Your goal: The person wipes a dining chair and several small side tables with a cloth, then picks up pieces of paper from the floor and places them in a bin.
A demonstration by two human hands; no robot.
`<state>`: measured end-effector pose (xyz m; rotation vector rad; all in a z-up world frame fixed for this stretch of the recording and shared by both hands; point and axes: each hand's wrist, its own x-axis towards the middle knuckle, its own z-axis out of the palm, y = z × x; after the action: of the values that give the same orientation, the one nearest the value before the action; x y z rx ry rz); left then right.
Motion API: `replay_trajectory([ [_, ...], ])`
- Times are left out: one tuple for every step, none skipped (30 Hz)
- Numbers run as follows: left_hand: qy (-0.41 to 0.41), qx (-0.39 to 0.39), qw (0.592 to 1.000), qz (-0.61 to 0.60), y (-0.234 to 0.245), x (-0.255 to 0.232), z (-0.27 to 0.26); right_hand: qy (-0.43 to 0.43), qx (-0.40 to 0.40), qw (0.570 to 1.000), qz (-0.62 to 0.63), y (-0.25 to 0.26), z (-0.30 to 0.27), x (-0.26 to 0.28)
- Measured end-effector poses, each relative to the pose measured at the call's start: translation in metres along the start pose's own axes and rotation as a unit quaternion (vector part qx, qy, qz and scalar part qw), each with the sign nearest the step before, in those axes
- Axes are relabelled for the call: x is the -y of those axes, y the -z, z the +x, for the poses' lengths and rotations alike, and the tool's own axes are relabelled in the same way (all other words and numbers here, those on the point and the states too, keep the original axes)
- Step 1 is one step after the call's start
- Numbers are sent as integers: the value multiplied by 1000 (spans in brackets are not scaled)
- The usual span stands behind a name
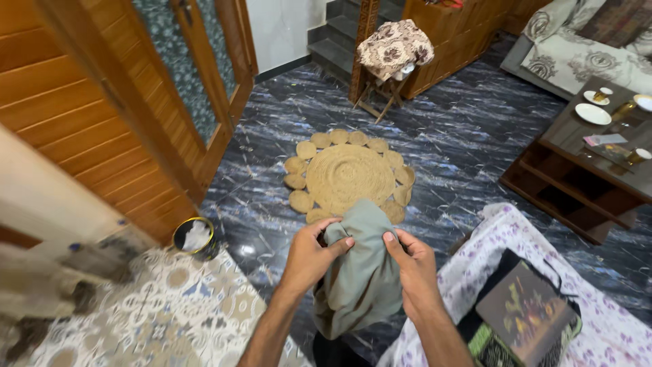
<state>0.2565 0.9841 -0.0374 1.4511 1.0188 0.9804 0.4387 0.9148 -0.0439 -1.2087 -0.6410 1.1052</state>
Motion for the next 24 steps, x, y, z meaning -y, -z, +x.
replay_trajectory([
  [9,-3,1000,-5,-1,0,24,7,7,1000,14,-2,22,3],
  [5,-2,1000,-5,0,-1,49,11,7,1000,14,-7,45,6],
  [8,-9,1000,1,0,-2,73,9,1,1000,0,-12,67,9],
  [10,-16,1000,4,-1,-4,98,8,-5,1000,-16,-15,91,13],
  [4,-15,1000,2,-2,-6,123,14,-5,1000,-17,-18,115,18],
  [0,-24,1000,19,-1,-7,146,23,-1,1000,-20,-20,137,22],
  [-4,-33,999,35,-1,-9,169,32,4,999,-23,-23,159,25],
  [-2,-29,999,35,-2,-9,188,30,0,999,-23,-24,179,28],
  [-17,-49,997,48,-3,-10,208,27,-10,999,-28,-26,199,30],
  [-34,-71,995,61,-4,-12,228,25,-18,999,-34,-29,220,34],
  [-33,-70,995,59,-5,-14,247,25,-19,999,-36,-31,240,38],
  [-74,-100,988,93,-6,-16,265,20,-18,999,-38,-34,259,41],
  [-114,-129,977,127,-7,-17,284,16,-17,999,-40,-37,278,43],
  [-112,-124,978,127,-8,-16,302,13,-22,999,-40,-39,298,44],
  [-113,-137,973,144,-10,-15,322,17,-24,999,-38,-41,320,44],
  [-113,-151,968,162,-11,-13,342,22,-25,999,-37,-43,341,44],
  [-111,-147,969,162,-12,-10,362,19,-29,999,-36,-45,362,43],
  [-127,-156,967,158,-11,-7,384,39,-25,998,-46,-48,386,43],
  [-143,-166,964,153,-11,-4,406,58,-21,997,-56,-51,409,42],
  [-144,-163,964,153,-11,-1,428,58,-23,996,-56,-52,433,42],
  [-160,-170,960,155,-10,3,451,53,-25,996,-61,-55,457,43],
  [-176,-176,956,158,-8,6,474,46,-28,996,-65,-59,480,44],
  [-175,-173,956,158,-6,8,496,45,-32,996,-65,-62,501,45],
  [-191,-174,953,157,-5,9,519,30,-33,997,-60,-66,522,48],
])
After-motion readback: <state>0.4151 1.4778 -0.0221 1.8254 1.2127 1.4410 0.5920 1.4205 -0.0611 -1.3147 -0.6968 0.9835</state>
